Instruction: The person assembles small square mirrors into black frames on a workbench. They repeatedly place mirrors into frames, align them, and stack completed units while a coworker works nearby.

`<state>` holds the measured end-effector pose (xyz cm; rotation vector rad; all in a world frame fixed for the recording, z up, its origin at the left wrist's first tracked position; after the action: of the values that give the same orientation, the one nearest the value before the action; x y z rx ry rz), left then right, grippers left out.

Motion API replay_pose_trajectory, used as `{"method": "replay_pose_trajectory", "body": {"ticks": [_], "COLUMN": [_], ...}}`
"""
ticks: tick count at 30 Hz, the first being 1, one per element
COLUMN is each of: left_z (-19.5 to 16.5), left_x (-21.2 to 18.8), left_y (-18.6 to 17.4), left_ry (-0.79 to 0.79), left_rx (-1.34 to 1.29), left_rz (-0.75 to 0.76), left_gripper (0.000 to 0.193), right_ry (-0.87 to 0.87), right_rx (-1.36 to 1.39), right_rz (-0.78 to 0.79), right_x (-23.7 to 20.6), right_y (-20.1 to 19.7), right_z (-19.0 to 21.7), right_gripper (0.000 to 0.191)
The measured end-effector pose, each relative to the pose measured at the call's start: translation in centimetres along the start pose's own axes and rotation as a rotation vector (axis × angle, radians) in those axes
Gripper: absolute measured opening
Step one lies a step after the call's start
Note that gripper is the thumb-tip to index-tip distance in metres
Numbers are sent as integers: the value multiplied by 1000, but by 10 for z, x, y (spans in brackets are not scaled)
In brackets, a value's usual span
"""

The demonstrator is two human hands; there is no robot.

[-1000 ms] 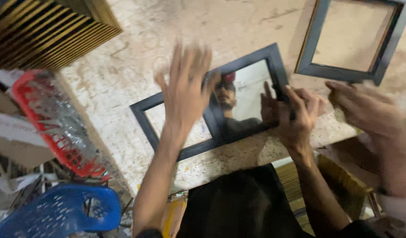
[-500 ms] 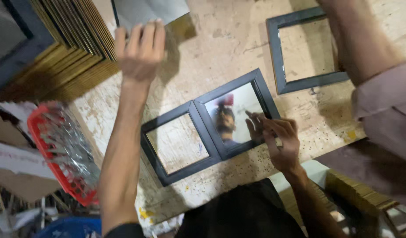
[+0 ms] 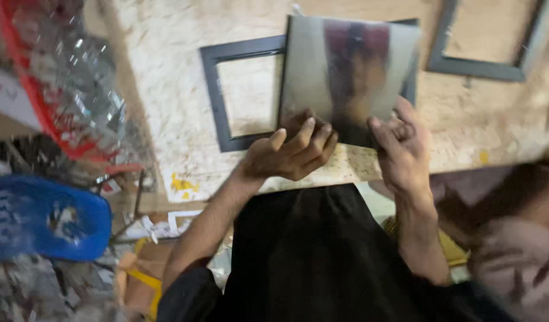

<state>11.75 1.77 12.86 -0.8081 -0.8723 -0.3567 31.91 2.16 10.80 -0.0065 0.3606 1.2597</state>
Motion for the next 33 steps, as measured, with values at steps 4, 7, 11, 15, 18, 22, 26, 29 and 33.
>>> {"method": "replay_pose_trajectory", "body": {"ticks": [4,7,11,15,18,22,26,29,33], "left_z": [60,82,96,86,85,86,93,93,81], "left_x": [-107,-194,-190,-189,-188,-187,-177,-164,-161], "left_y": [4,-2,-17,0,0,1,5,4,-7], "left_ry": [-638,-1194,-1113,-1061,-1042,-1028,-1009,-1032,-1231], "left_rx": [-50,-214,-93,-151,-156,-139,-120,-92,191], "left_rz": [613,895,426,541,569,585,569,580,800], "left_gripper": [45,64,54,47,46,56,56,61,66], "right_ry": [-119,-166,-145,-134,-87,-564,-644,-640,-649], "right_rx": [-300,-505,-534,-432,-572,-1279,-1471,-1410,-1224], "right_rz": [-86,-16,60,63,30,64,145,155,63], "right_x": [7,19,28,32,35,30,30,29,16], "right_y": [26,59,88,103,102,113,117,117,96], "right_z": [-8,-37,-76,-90,-96,-76,-76,-70,-54], "right_gripper": [63,64,64,61,63,52,44,39,47]}}
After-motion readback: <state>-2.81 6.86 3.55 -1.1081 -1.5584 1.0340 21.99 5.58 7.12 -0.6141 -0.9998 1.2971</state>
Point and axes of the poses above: each hand's wrist, its own x-axis towards the middle knuckle, its own y-axis out of the palm, z = x × y, the point moved 8 cm from there along x, towards the middle knuckle, and after that the axes turned 8 degrees about -z, right-handed, at the moved point
